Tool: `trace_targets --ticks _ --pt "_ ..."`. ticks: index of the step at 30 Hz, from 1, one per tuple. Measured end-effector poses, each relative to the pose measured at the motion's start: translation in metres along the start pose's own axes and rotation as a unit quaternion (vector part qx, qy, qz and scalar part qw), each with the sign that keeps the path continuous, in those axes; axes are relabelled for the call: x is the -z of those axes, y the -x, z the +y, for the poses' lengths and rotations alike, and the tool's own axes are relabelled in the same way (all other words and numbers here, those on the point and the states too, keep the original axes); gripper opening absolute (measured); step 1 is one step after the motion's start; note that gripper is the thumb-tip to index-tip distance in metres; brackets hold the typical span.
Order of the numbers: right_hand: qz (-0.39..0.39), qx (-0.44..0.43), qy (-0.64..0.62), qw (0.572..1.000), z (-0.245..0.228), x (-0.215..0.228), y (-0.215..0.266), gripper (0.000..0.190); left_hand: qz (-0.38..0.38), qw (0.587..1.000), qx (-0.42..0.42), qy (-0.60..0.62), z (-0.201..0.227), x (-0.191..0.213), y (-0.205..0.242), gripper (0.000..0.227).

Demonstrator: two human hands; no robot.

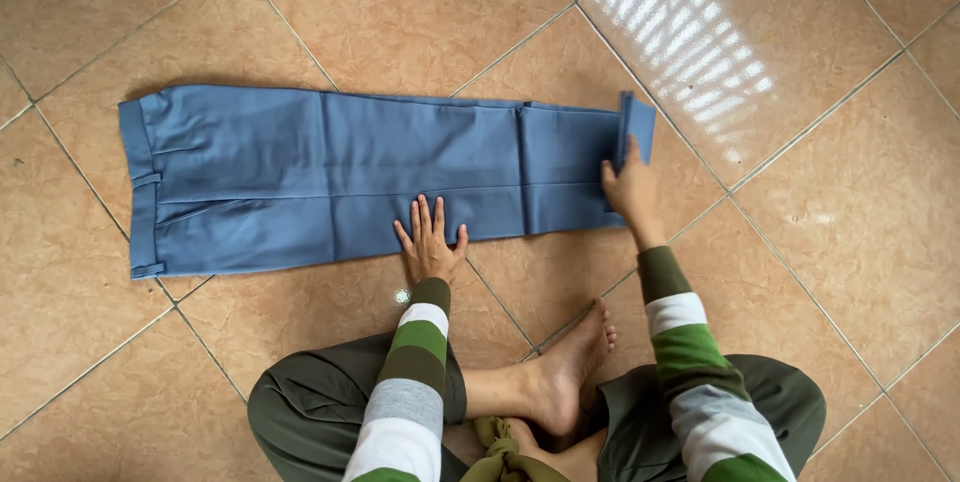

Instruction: The person is sitting on a tiled floor and folding blue trousers into a neat rectangular shape.

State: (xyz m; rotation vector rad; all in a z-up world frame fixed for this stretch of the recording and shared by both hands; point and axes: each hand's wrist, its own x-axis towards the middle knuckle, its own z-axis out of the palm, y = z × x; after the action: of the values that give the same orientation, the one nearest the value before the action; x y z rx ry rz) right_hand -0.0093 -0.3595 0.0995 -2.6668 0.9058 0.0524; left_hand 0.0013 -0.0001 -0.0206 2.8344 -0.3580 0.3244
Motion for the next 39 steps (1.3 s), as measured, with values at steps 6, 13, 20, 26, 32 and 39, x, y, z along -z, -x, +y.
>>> trace_targets --ticks 6,13,20,26,32,39 --pt "-0.1 0.024 -0.055 0.993 -0.11 -0.038 0.047 0.064 0.0 1.0 0.004 0.007 -0.002 -0.005 0.002 0.071" --pt "-0.03 0.043 0.067 0.996 -0.087 -0.067 0.051 0.063 0.049 0.999 0.005 0.006 -0.008 -0.016 0.005 0.06" --pt "0.01 -0.008 0.146 0.989 0.004 -0.042 0.02 0.06 0.087 0.996 0.003 -0.006 -0.004 -0.01 0.003 0.052" --pt "0.076 -0.06 0.146 0.985 0.107 -0.051 -0.041 0.066 0.074 0.995 -0.02 0.063 -0.003 -0.012 0.002 0.052" --pt "0.062 0.021 -0.05 0.997 -0.034 -0.024 -0.004 0.052 0.035 0.996 -0.018 0.079 -0.003 -0.006 0.003 0.062" --pt "-0.095 0.092 -0.05 0.99 -0.166 -0.128 0.054 0.065 0.011 0.996 -0.012 0.09 -0.002 0.0 0.003 0.072"
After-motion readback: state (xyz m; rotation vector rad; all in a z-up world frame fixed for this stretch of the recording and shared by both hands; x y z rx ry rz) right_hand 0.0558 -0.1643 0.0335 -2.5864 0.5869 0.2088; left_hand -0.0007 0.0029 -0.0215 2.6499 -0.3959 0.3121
